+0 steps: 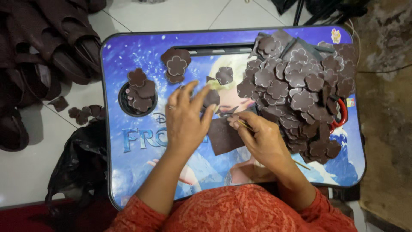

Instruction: The person uses a small pointed tool to trace a white outline around a flower-shaped template placed on a dark leather sheet. They repeatedly lift the template, trace the edges, and reposition it to complete the outline on the leather.

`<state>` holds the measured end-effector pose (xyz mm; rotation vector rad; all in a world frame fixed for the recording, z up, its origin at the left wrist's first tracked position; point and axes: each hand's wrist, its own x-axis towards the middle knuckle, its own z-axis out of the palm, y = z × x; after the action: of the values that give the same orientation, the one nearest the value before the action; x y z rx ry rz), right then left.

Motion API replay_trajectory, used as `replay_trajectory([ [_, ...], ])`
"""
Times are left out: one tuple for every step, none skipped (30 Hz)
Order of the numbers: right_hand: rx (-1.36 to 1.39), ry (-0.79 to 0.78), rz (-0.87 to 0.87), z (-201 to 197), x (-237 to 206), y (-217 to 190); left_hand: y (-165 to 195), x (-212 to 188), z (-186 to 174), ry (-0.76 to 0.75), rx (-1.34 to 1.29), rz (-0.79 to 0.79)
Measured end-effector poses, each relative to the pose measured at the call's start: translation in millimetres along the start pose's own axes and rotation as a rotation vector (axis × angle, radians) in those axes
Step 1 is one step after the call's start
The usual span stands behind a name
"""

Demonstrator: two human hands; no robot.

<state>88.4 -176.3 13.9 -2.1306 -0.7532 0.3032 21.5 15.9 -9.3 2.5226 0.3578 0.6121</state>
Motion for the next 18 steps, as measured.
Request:
replay_trajectory([
  [-0.008, 0.011, -0.021, 0.6, 0.2, -1.1, 0.1, 1.1, 2.6, -0.025, 0.036, 0.013],
  [-0.016, 0.021, -0.041, 0.9, 1.1, -2.2, -1.1, 1.9, 3.7, -0.016, 0.023, 0.007],
  [-0.015, 0.017, -0.013, 0.7, 1.9, -3.4, -1.6, 2.0, 4.5, -0.01, 0.008, 0.001],
  [-0.014, 0.012, 0.018, 0.2, 1.7, -4.8, -1.6, 2.0, 5.3, -0.007, -0.009, -0.006],
  [-0.014, 0.006, 0.051, -0.5, 1.3, -6.1, -1.9, 1.7, 5.5, -0.033, -0.026, -0.025],
  [0.003, 0.003, 0.023, -1.5, 1.1, -7.1, -2.7, 1.3, 5.0, -0.061, -0.042, -0.046],
  [0.022, 0.0, -0.004, -2.0, 0.9, -7.9, -3.2, 0.4, 4.3, -0.09, -0.057, -0.066],
  [0.04, -0.001, -0.031, -2.5, 0.9, -8.3, -2.9, 0.3, 4.3, -0.069, -0.061, -0.05],
  [0.036, 0.005, -0.032, -2.1, 1.4, -8.6, -2.6, 1.0, 4.6, -0.045, -0.065, -0.031],
  [0.032, 0.011, -0.034, -1.2, 2.2, -8.7, -2.6, 1.8, 4.7, -0.022, -0.068, -0.011],
  [0.028, 0.016, -0.036, -0.7, 2.4, -8.6, -2.5, 2.0, 4.5, -0.027, -0.071, -0.009],
  [0.011, 0.018, -0.034, -0.4, 2.6, -8.3, -2.7, 2.5, 4.5, -0.033, -0.075, -0.006],
  [-0.006, 0.022, -0.032, 0.0, 2.9, -7.9, -3.0, 3.2, 4.4, -0.039, -0.079, -0.001],
  [-0.023, 0.026, -0.03, 0.5, 3.4, -7.2, -3.4, 3.6, 4.2, -0.009, -0.089, 0.014],
  [-0.013, 0.028, -0.038, 1.5, 3.6, -6.5, -3.8, 3.2, 3.7, 0.018, -0.099, 0.028],
  [-0.004, 0.03, -0.044, 2.5, 3.5, -5.7, -3.8, 2.7, 3.3, 0.044, -0.11, 0.042],
  [0.005, 0.033, -0.05, 3.2, 3.0, -4.6, -3.8, 1.9, 2.7, 0.036, -0.178, 0.02],
  [0.003, 0.035, -0.049, 4.0, 2.9, -3.2, -3.9, 1.1, 1.8, 0.029, -0.246, 0.0],
])
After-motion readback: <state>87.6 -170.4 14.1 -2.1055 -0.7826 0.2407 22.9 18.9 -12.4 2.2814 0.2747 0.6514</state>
